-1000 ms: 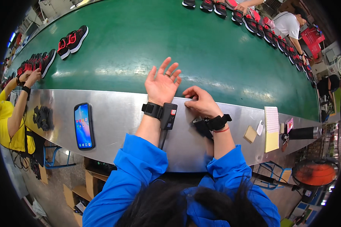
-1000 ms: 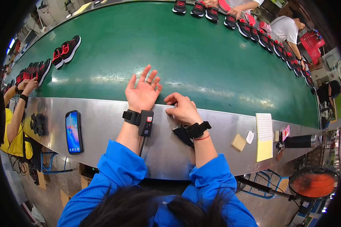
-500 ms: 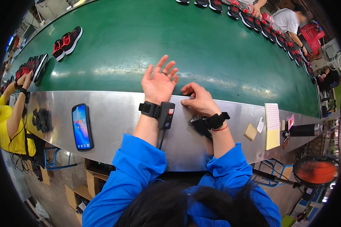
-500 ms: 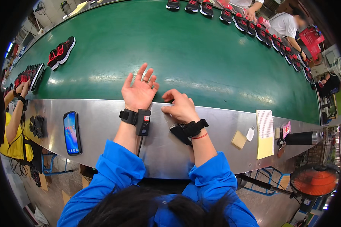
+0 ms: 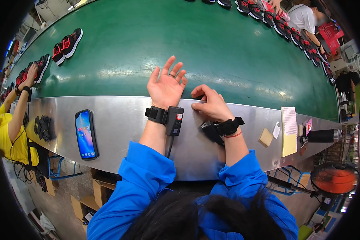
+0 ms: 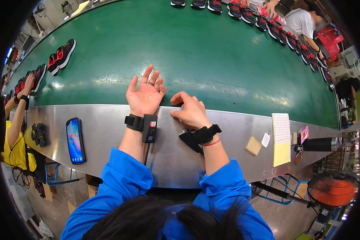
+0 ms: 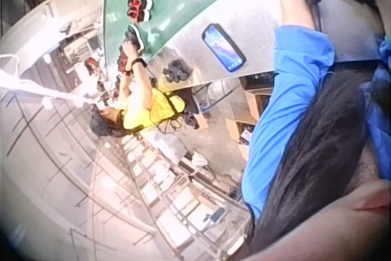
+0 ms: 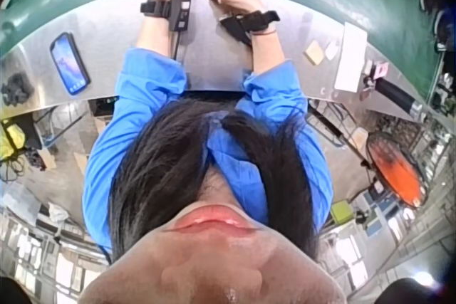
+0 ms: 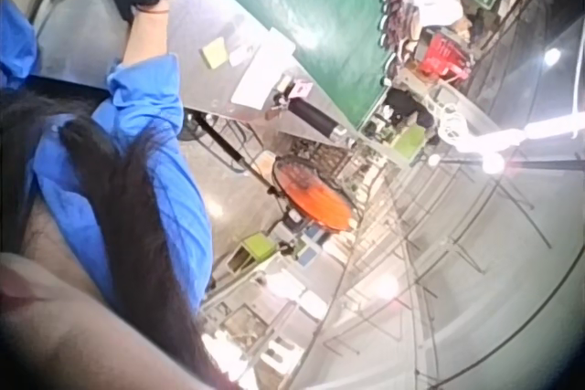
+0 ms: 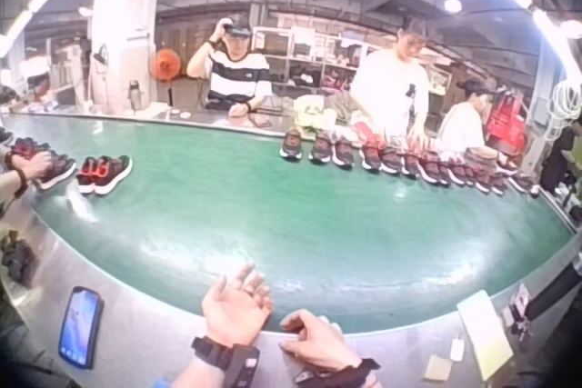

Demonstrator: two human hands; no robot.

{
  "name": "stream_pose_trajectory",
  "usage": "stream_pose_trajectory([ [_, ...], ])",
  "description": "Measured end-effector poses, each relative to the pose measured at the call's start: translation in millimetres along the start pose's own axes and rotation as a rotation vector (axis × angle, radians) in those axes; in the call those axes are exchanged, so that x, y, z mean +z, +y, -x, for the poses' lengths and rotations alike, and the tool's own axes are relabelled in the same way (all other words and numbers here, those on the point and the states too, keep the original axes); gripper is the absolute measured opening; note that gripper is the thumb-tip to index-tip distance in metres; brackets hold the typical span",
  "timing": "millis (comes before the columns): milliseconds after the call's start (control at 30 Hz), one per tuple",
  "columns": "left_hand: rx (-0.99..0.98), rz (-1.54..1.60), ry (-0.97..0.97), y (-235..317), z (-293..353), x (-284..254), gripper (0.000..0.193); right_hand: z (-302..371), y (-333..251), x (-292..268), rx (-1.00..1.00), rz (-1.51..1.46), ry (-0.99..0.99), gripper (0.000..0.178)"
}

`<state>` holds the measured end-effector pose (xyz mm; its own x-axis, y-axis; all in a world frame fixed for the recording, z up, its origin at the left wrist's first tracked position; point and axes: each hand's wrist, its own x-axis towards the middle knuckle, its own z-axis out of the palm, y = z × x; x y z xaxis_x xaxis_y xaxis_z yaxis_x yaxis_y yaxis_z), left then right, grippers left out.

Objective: The person inspects black and red sneakers on a green conveyor belt, picking up pairs, turning them over, and wiping them with a sponge. The person also adjusts the head-mounted camera during the task.

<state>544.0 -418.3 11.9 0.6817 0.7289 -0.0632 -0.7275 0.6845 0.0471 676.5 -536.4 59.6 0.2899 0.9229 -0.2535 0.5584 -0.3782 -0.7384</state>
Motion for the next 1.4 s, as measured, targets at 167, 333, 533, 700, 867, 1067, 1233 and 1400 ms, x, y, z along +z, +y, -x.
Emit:
stream_pose_trajectory([
  [167,0.009,-0.024,0.036,-0.8,0.0,0.9,0.053,1.0,-2.2,-0.3,-0.015,0.002,0.010,0.036],
  [333,0.011,-0.152,0.077,-2.8,-0.1,0.5,0.038,-5.0,14.8,7.4,0.009,-0.201,0.047,0.032],
  [533,0.183,-1.001,0.056,-20.0,-2.1,11.2,0.017,-11.4,13.0,6.5,0.000,-0.500,0.223,0.027],
  [700,0.026,-1.137,0.013,-22.8,0.4,16.8,0.017,-12.4,8.5,7.2,0.016,-0.617,0.286,0.029],
  [867,0.001,-1.121,-0.024,-23.8,1.1,18.7,0.018,-14.0,12.7,8.2,0.004,-0.588,0.296,0.030],
  [1067,0.010,-1.124,-0.045,-24.5,2.7,20.5,0.013,-13.1,14.7,10.2,-0.011,-0.506,0.330,0.028],
  [1233,0.059,-1.160,-0.040,-24.9,3.4,18.3,0.011,-12.7,15.3,10.2,-0.003,-0.470,0.319,0.028],
  [1400,0.076,-1.039,0.010,-20.7,3.1,16.5,0.011,-12.5,13.4,9.0,0.007,-0.502,0.304,0.028],
])
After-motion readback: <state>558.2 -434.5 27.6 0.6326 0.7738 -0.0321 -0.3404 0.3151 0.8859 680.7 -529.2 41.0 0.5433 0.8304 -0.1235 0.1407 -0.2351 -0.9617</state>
